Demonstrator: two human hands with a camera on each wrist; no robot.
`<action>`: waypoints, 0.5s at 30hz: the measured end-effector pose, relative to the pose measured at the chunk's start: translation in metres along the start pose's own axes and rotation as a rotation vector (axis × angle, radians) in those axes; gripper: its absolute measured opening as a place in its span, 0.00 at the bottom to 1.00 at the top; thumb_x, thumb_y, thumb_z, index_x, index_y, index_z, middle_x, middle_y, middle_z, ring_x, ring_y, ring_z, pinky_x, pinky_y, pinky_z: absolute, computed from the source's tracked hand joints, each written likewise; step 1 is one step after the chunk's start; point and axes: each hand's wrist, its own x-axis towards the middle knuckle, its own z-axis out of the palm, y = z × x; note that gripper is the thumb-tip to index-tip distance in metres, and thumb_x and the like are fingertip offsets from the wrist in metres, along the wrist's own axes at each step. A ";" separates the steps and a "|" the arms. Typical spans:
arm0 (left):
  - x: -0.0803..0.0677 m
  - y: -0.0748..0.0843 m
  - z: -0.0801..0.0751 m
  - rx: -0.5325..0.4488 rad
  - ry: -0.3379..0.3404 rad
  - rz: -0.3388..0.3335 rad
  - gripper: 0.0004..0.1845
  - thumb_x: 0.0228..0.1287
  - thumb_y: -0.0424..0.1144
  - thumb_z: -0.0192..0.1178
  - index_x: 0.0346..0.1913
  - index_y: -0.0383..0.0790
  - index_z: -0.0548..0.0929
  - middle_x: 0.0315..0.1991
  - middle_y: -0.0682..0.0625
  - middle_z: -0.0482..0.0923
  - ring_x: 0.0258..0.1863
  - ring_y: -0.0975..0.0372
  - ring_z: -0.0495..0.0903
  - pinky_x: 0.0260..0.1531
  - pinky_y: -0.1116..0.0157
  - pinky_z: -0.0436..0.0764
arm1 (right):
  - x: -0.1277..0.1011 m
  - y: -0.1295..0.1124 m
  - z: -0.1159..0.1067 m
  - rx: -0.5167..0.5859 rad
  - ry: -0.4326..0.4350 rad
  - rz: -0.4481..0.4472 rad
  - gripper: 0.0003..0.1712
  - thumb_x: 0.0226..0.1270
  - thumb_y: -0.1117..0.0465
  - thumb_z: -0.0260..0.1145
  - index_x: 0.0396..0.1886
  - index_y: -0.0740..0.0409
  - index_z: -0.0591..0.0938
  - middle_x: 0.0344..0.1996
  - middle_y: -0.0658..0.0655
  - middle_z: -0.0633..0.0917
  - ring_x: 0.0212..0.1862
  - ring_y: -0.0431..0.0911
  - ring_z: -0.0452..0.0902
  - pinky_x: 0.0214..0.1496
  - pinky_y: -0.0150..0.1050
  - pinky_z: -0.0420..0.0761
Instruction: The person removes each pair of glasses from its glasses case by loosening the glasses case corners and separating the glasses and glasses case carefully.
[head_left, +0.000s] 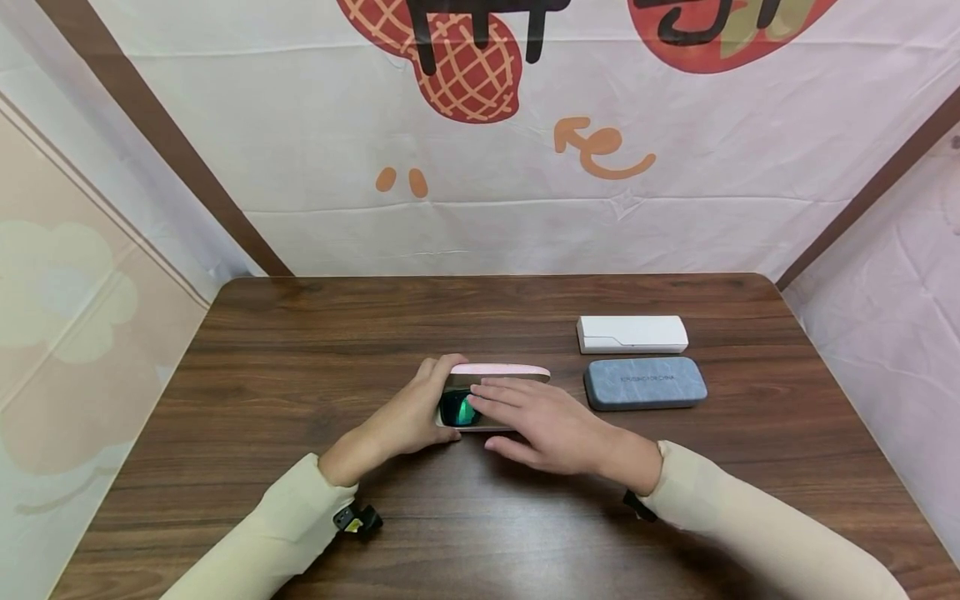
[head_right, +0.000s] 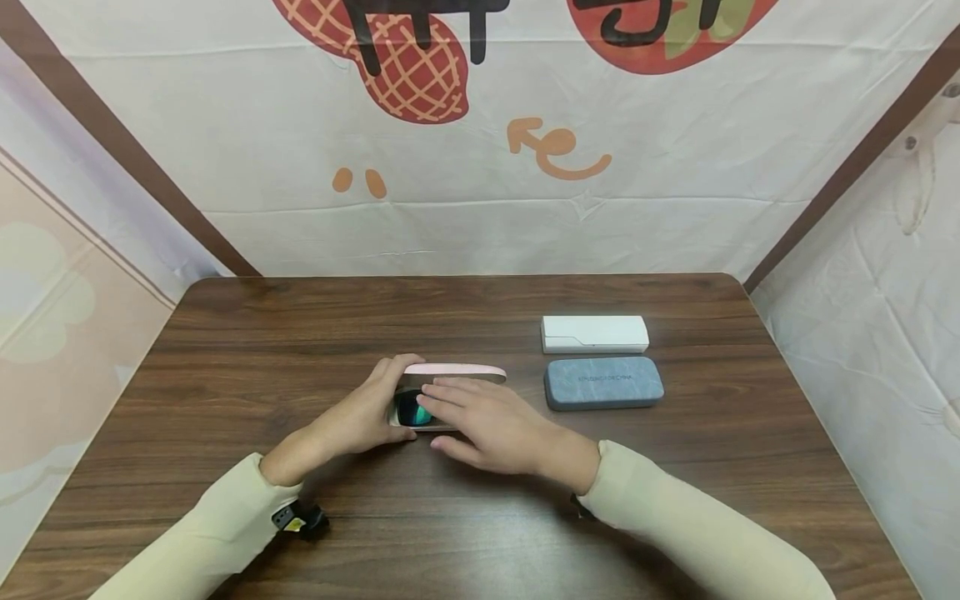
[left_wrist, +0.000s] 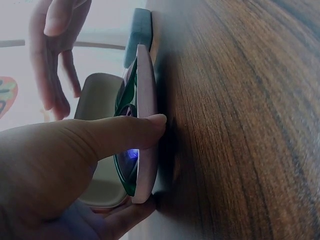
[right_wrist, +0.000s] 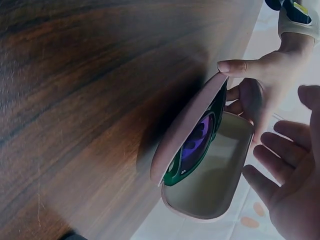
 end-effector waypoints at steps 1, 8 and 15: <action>0.000 0.000 0.000 0.001 -0.003 -0.003 0.53 0.44 0.31 0.82 0.72 0.43 0.61 0.57 0.36 0.68 0.53 0.48 0.76 0.53 0.49 0.79 | 0.000 0.000 0.000 -0.011 0.007 0.010 0.30 0.76 0.49 0.63 0.70 0.59 0.76 0.67 0.58 0.78 0.70 0.50 0.71 0.70 0.46 0.70; 0.000 0.000 0.000 0.006 -0.011 -0.012 0.53 0.46 0.32 0.82 0.73 0.45 0.60 0.59 0.36 0.68 0.54 0.49 0.76 0.54 0.50 0.79 | 0.004 -0.001 0.005 -0.055 0.052 0.075 0.24 0.72 0.54 0.67 0.61 0.62 0.82 0.56 0.57 0.85 0.60 0.48 0.80 0.60 0.43 0.80; -0.001 0.001 0.000 0.004 -0.005 -0.010 0.53 0.45 0.31 0.82 0.73 0.45 0.60 0.59 0.36 0.68 0.54 0.48 0.76 0.54 0.50 0.79 | 0.005 -0.002 0.014 -0.117 0.069 0.129 0.21 0.70 0.57 0.69 0.58 0.63 0.84 0.53 0.59 0.86 0.56 0.50 0.83 0.56 0.43 0.82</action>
